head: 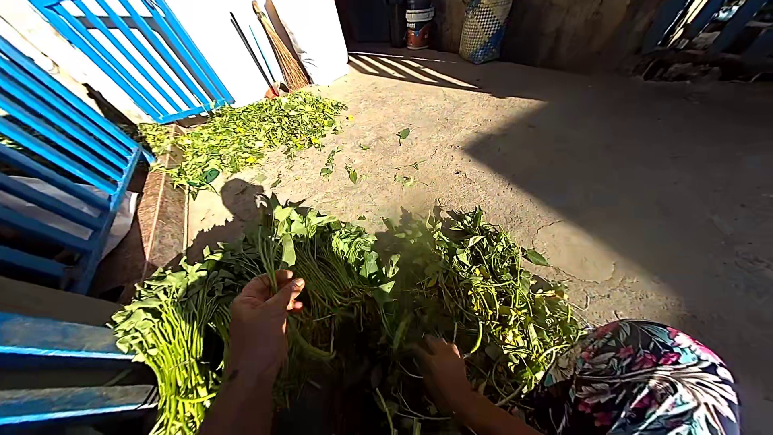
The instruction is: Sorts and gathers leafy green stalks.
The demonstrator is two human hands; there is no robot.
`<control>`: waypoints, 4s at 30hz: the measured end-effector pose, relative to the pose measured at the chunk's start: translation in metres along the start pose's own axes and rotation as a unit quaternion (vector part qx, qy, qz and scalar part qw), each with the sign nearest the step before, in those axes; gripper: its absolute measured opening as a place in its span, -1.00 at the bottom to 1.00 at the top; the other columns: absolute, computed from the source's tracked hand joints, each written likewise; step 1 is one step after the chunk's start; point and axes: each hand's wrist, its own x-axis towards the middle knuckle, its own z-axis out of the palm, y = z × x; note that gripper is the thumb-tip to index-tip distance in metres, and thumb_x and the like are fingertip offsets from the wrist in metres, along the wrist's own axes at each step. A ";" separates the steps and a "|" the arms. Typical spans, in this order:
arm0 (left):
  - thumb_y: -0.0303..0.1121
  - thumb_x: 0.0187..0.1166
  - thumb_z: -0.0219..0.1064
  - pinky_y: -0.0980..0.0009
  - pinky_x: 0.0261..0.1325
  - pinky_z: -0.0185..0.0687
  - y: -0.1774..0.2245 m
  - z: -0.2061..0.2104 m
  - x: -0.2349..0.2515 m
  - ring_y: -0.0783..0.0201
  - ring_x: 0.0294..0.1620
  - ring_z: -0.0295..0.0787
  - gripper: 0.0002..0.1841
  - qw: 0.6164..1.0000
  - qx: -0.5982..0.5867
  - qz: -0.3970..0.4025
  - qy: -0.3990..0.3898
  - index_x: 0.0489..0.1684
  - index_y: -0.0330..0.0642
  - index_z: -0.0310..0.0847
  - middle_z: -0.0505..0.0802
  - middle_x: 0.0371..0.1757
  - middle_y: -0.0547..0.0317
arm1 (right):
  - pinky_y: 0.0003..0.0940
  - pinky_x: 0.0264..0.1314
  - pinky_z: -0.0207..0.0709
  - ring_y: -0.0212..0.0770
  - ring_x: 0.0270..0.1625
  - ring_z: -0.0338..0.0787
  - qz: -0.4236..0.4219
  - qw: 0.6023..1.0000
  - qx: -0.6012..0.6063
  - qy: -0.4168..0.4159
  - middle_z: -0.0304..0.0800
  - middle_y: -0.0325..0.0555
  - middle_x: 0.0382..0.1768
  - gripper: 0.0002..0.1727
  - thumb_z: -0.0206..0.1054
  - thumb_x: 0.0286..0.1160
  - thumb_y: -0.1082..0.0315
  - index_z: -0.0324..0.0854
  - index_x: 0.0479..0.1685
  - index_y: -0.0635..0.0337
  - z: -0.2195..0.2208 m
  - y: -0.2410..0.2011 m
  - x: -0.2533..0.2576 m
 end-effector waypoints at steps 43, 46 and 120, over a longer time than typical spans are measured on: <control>-0.43 0.86 -0.11 0.41 -0.25 0.84 0.020 -0.003 -0.005 0.44 -0.50 0.73 -0.77 0.995 -0.065 -0.064 -0.030 -0.02 -0.15 0.51 0.74 -0.42 0.39 | 0.17 0.73 0.25 0.27 0.72 0.36 0.541 0.755 0.319 0.188 0.29 0.45 0.67 0.12 0.54 0.47 0.01 -0.12 0.85 0.36 -0.089 0.244 0.100; -0.42 0.86 -0.09 0.39 -0.23 0.84 0.021 0.000 -0.005 0.42 -0.49 0.73 -0.78 0.995 -0.069 -0.073 -0.029 -0.01 -0.15 0.52 0.74 -0.42 0.38 | 0.09 0.45 0.56 0.17 0.44 0.65 0.545 0.718 0.409 0.143 0.56 0.37 0.44 -0.03 0.60 0.39 0.02 0.21 0.66 0.44 -0.082 0.246 0.108; -0.57 0.74 0.14 0.12 -0.15 0.88 -0.009 0.029 -0.011 -0.02 -0.24 0.89 -0.85 0.949 -0.254 -0.164 -0.090 0.02 -0.47 0.59 0.86 -0.22 -0.24 | -0.33 0.07 0.75 -0.24 -0.04 0.81 -0.095 0.897 0.396 0.173 0.79 0.01 -0.10 -0.86 0.40 0.47 0.48 0.77 -0.09 0.31 -0.043 -0.065 0.023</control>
